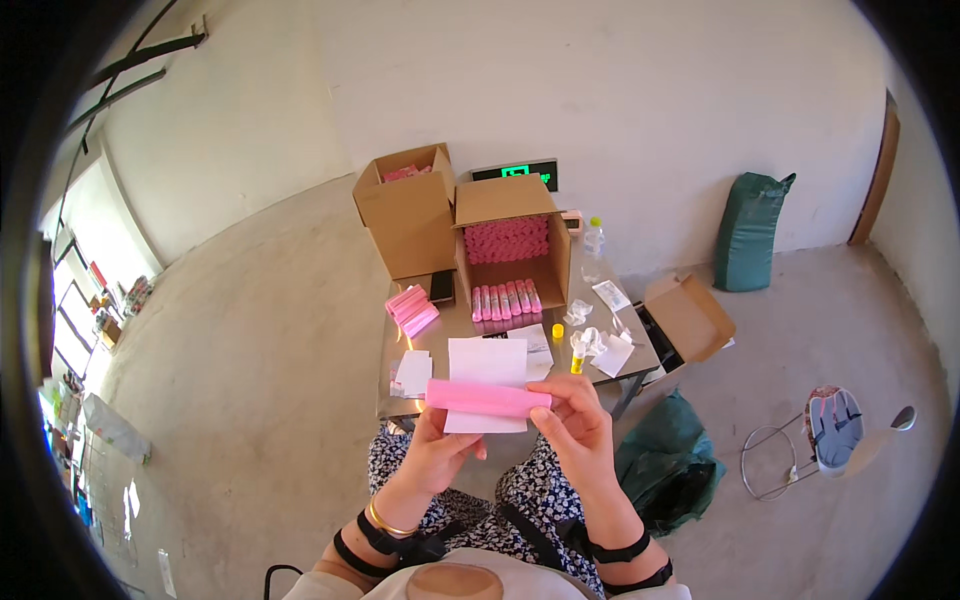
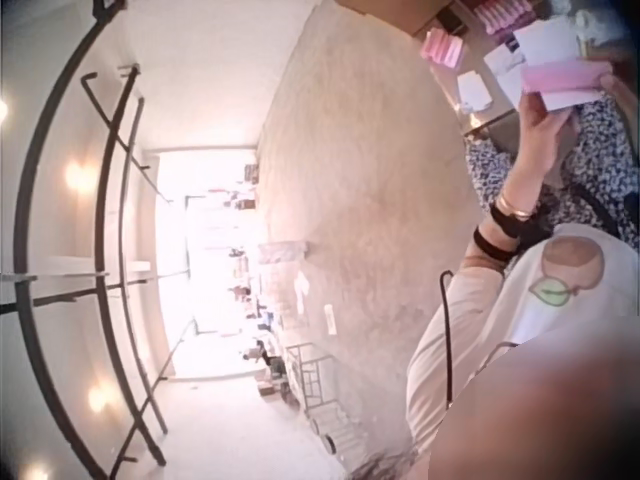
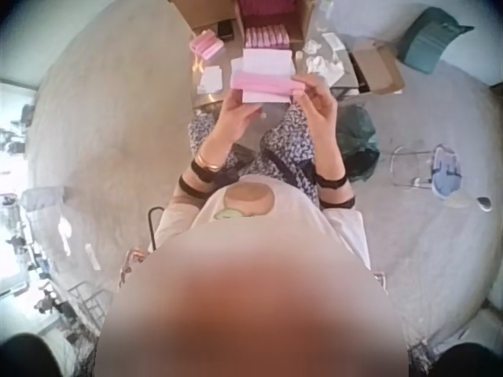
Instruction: Applying adhesive labels to pink product tubes using a glue stick.
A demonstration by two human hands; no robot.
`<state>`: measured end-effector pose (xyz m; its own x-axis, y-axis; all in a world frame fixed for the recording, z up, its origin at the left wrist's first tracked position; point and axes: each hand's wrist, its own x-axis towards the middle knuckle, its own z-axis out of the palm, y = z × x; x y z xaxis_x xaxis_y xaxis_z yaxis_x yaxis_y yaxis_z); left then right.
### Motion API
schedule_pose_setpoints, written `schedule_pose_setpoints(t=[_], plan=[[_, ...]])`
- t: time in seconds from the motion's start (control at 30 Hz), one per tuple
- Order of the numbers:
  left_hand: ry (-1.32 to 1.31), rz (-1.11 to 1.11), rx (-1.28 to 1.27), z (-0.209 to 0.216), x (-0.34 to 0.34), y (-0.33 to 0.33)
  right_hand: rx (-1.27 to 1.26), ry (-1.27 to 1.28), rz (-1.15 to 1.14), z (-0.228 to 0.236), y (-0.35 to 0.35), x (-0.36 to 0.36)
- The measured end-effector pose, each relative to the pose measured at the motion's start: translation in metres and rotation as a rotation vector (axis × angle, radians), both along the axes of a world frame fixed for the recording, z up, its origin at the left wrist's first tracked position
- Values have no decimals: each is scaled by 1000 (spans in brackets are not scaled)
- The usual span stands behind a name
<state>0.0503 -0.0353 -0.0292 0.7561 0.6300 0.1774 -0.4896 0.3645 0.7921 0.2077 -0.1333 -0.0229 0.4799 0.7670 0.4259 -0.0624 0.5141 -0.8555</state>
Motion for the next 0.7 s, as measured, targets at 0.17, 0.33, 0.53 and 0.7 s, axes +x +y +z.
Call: schedule_pose_setpoints(t=[0.17, 0.33, 0.53, 0.7], plan=[[80, 50, 41, 3, 9, 0, 22, 14, 46, -1, -1, -2], [70, 135, 14, -3, 9, -1, 9, -29, 43, -1, 0, -2], [43, 192, -18, -5, 12, -5, -10, -56, 67, 2, 1, -1], [35, 177, -11, -4, 9, -5, -97, 103, 165, 8, -2, -1]])
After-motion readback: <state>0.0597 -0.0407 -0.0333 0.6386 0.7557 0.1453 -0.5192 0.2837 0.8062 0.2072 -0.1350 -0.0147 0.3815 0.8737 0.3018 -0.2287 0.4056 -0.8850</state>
